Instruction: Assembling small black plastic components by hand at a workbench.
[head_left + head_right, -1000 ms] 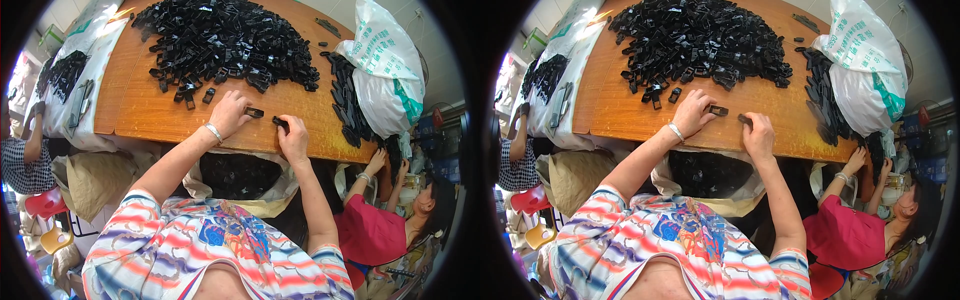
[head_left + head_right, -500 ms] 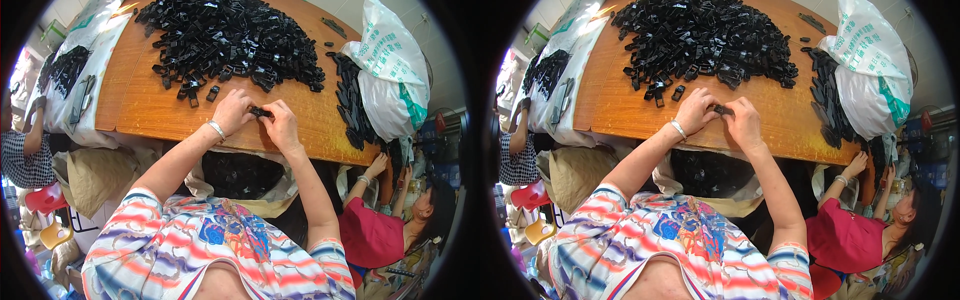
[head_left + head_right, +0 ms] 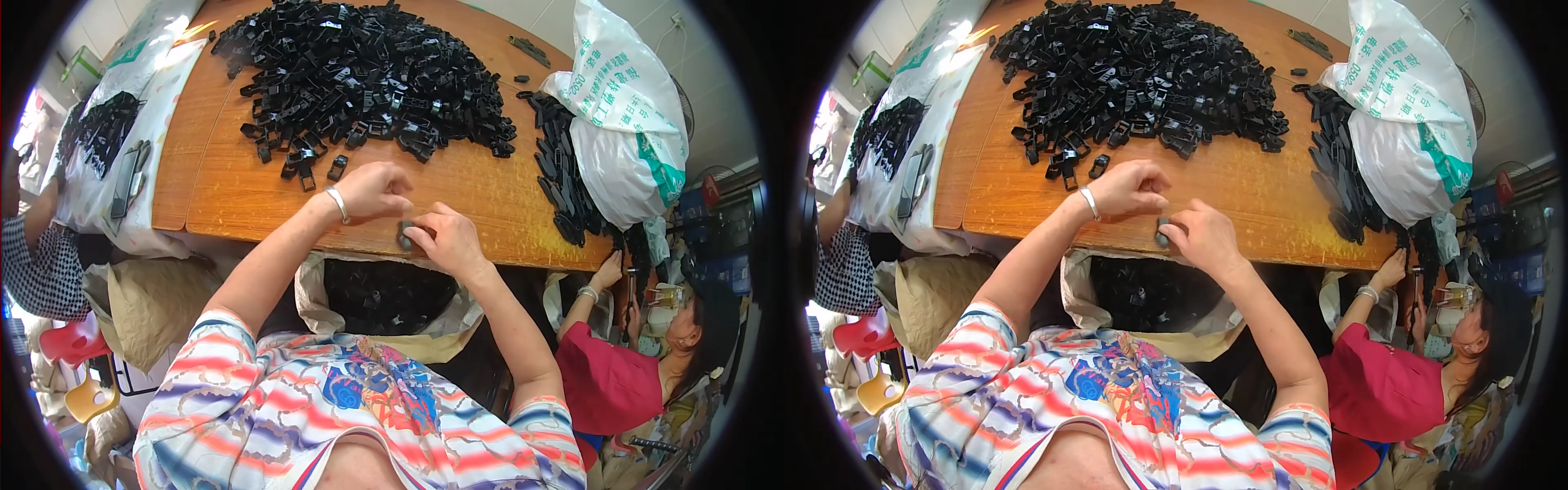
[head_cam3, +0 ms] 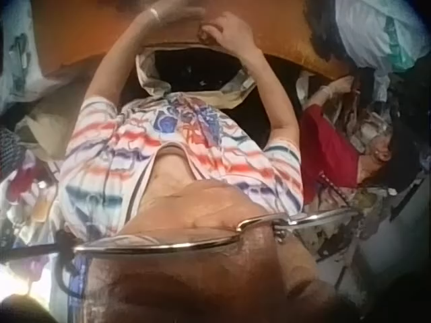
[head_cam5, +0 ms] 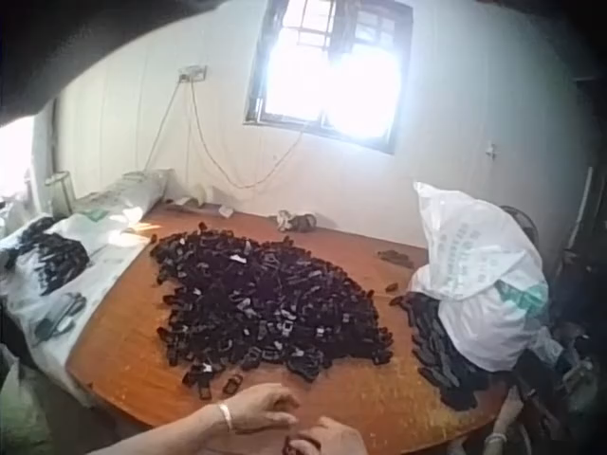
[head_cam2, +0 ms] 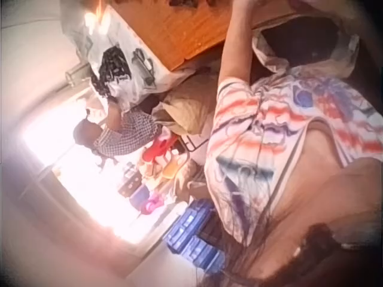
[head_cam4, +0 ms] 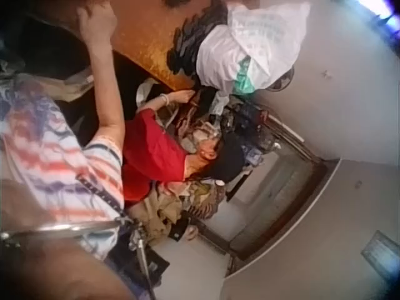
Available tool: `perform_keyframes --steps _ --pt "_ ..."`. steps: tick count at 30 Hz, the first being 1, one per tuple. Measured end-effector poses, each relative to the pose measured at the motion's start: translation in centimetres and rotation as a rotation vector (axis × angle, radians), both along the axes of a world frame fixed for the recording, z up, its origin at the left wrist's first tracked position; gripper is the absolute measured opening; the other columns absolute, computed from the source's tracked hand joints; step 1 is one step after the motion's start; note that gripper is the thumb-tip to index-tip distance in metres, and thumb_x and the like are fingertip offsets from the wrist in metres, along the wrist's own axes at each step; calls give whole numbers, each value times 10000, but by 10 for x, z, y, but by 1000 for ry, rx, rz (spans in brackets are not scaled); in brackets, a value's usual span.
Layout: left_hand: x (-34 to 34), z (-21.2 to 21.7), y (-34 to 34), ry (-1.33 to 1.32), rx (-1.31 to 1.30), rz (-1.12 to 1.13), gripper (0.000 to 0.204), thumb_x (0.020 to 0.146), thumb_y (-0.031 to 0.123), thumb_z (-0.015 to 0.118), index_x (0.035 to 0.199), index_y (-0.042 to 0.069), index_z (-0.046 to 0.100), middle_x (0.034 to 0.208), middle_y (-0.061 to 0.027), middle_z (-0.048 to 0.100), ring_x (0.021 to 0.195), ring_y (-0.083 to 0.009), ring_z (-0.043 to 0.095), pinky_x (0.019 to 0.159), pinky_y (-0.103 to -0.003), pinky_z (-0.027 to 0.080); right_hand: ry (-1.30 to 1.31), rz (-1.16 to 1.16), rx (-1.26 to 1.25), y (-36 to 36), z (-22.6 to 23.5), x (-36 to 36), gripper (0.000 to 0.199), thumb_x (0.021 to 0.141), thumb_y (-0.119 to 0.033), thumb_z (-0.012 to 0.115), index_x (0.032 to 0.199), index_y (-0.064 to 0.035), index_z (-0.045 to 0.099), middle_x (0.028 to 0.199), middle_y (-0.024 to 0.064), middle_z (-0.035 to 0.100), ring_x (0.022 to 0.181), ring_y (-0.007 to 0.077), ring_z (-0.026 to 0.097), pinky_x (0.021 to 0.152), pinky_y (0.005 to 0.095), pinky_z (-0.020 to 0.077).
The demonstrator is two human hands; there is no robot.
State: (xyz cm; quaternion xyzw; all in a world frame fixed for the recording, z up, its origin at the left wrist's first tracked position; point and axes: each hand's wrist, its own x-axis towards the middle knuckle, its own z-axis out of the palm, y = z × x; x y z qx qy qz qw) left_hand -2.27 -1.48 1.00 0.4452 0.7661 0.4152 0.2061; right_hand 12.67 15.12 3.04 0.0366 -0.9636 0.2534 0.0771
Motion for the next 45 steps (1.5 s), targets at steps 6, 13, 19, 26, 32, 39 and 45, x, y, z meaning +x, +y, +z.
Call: perform_keyframes --steps 6,13,19,26,32,39,45 --pt "-3 -6 43 443 65 333 234 832 135 688 1058 91 644 1018 -112 618 993 -306 605 812 -412 528 175 -213 -33 53 -8 -50 198 861 -175 693 1004 -41 716 957 170 667 865 351 664 762 425 531" --pt "-16 -17 56 689 63 404 296 758 94 759 1028 117 640 1010 -88 566 988 -285 559 826 -372 509 111 -362 179 65 -23 -117 318 824 -133 730 1128 -85 650 1065 163 640 937 387 651 798 453 536" --pt "-8 -18 42 607 54 359 316 748 152 788 917 65 536 968 -95 556 962 -299 549 812 -385 489 86 -370 26 78 -31 -97 263 801 -96 729 1037 -39 628 1008 184 662 962 384 651 828 451 526" --pt "16 -13 28 502 9 275 401 679 228 841 885 82 530 942 -95 563 961 -305 552 809 -390 494 54 -328 -71 66 -24 -45 212 775 -63 733 961 10 664 995 210 663 949 364 646 836 422 517" --pt "40 -11 21 501 80 263 352 731 207 804 931 64 551 965 -121 565 972 -324 558 824 -399 499 8 -329 -56 57 -21 -31 218 764 -56 748 951 8 657 965 191 661 932 364 640 814 433 515" --pt "55 -6 24 434 86 219 319 805 44 667 1116 77 603 990 -129 578 950 -344 575 813 -411 506 27 -315 -39 54 -19 -16 218 792 -33 744 986 18 658 942 149 670 825 274 669 759 370 540" --pt "39 -2 26 507 -15 55 297 826 51 631 1118 105 647 1024 -112 552 1017 -304 539 848 -395 497 103 -269 -245 37 -10 -1 234 777 -28 732 995 3 652 929 155 645 818 306 661 730 397 525"
